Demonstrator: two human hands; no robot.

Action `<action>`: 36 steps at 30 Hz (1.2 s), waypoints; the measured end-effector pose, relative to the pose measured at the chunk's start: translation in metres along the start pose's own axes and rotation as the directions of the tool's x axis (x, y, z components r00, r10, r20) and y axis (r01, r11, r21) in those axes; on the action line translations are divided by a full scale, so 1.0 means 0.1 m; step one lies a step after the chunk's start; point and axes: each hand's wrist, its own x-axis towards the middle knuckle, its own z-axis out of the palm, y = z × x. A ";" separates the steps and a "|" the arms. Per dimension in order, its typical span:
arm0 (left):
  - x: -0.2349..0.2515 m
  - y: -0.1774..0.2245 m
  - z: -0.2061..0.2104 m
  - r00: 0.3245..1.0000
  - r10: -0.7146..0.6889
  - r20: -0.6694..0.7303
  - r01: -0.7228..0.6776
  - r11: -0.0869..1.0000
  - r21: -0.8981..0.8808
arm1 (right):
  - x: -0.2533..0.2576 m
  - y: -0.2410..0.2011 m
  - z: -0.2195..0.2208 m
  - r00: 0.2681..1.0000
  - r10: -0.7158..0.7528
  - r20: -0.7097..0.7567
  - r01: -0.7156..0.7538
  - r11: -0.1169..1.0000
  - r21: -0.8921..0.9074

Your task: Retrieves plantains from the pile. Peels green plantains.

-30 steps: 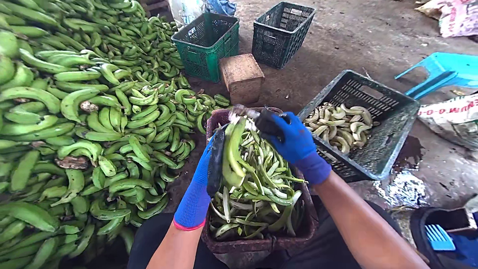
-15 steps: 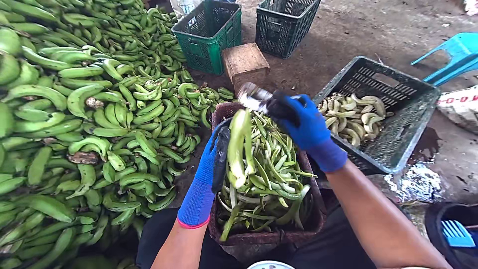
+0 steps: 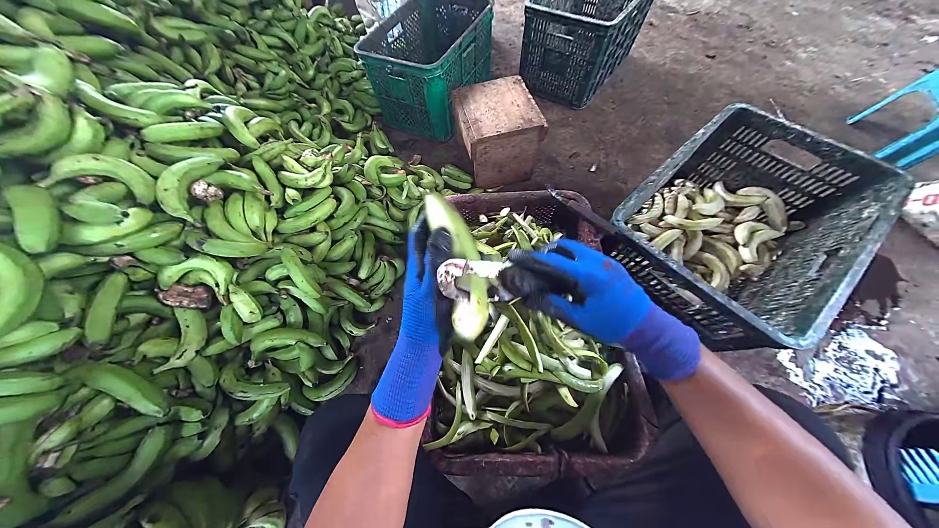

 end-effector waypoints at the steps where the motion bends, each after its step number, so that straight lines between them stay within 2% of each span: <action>1: -0.04 0.03 -0.01 0.990 -0.078 0.115 0.078 0.997 0.001 | 0.07 0.06 -0.07 0.999 0.025 -0.040 -0.027 0.999 -0.038; 3: -0.05 0.08 -0.01 0.922 -0.231 0.310 0.216 0.973 0.083 | 0.17 0.21 -0.21 0.987 0.093 -0.133 -0.106 0.990 -0.095; 5: -0.05 0.09 0.01 0.893 -0.257 0.370 0.190 0.959 0.208 | 0.20 0.27 -0.29 0.973 0.167 -0.160 -0.181 0.980 -0.080; 7: -0.01 0.00 0.00 0.951 -0.194 0.240 0.155 0.973 0.172 | 0.13 0.21 -0.22 0.981 0.138 -0.134 -0.149 0.986 -0.077; 9: 0.05 -0.10 -0.04 0.996 -0.085 0.005 0.085 0.995 0.044 | 0.01 0.08 -0.06 0.997 0.003 -0.074 -0.011 0.995 -0.099; 11: 0.11 -0.12 -0.04 0.979 -0.020 -0.201 0.000 0.995 -0.098 | -0.05 0.00 0.09 0.993 -0.109 -0.043 0.103 0.987 -0.122; 13: 0.10 -0.06 0.00 0.961 0.021 -0.275 -0.054 0.992 -0.115 | -0.01 -0.01 0.11 0.991 -0.126 -0.038 0.121 0.986 -0.114; 15: 0.04 -0.03 0.00 0.991 0.002 -0.130 -0.012 0.997 -0.074 | 0.08 0.05 0.01 0.997 -0.061 -0.038 0.057 0.994 -0.090; 17: -0.01 0.00 -0.04 0.982 -0.118 0.145 0.110 0.992 0.059 | 0.18 0.15 -0.12 0.997 0.071 -0.007 -0.071 0.997 -0.017; 19: -0.04 0.05 -0.02 0.893 -0.259 0.368 0.175 0.953 0.247 | 0.23 0.26 -0.16 0.984 0.177 0.031 -0.178 0.982 0.060; 21: -0.05 0.06 0.02 0.831 -0.343 0.438 0.195 0.917 0.349 | 0.23 0.25 -0.12 0.970 0.240 0.036 -0.242 0.967 0.075; 22: -0.05 0.02 0.03 0.845 -0.350 0.406 0.216 0.916 0.340 | 0.21 0.22 -0.09 0.967 0.253 0.037 -0.255 0.965 0.067; 23: -0.03 -0.04 0.02 0.888 -0.322 0.328 0.230 0.929 0.289 | 0.17 0.18 -0.04 0.969 0.247 0.025 -0.248 0.967 0.051; 25: 0.05 -0.21 -0.07 0.969 -0.216 0.124 0.208 0.975 0.073 | 0.07 0.10 0.06 0.983 0.186 -0.004 -0.186 0.983 0.009; 26: 0.09 -0.25 -0.10 0.985 -0.174 0.014 0.175 0.984 -0.044 | 0.03 0.07 0.13 0.992 0.121 -0.026 -0.122 0.992 -0.018; 28: 0.14 -0.17 -0.08 0.975 -0.164 -0.151 0.117 0.953 -0.280 | -0.02 0.03 0.23 0.997 -0.008 -0.074 0.003 0.998 -0.070; 30: 0.18 -0.13 -0.06 0.965 -0.159 -0.208 0.060 0.908 -0.415 | -0.02 0.00 0.25 0.989 -0.087 -0.119 0.074 0.991 -0.112; 32: 0.22 -0.11 -0.04 0.962 -0.155 -0.224 0.021 0.861 -0.508 | 0.00 -0.01 0.22 0.982 -0.103 -0.161 0.077 0.984 -0.160; 36: 0.24 -0.14 -0.03 0.971 -0.083 -0.225 -0.045 0.858 -0.511 | 0.03 0.02 0.14 0.978 -0.090 -0.188 0.049 0.976 -0.212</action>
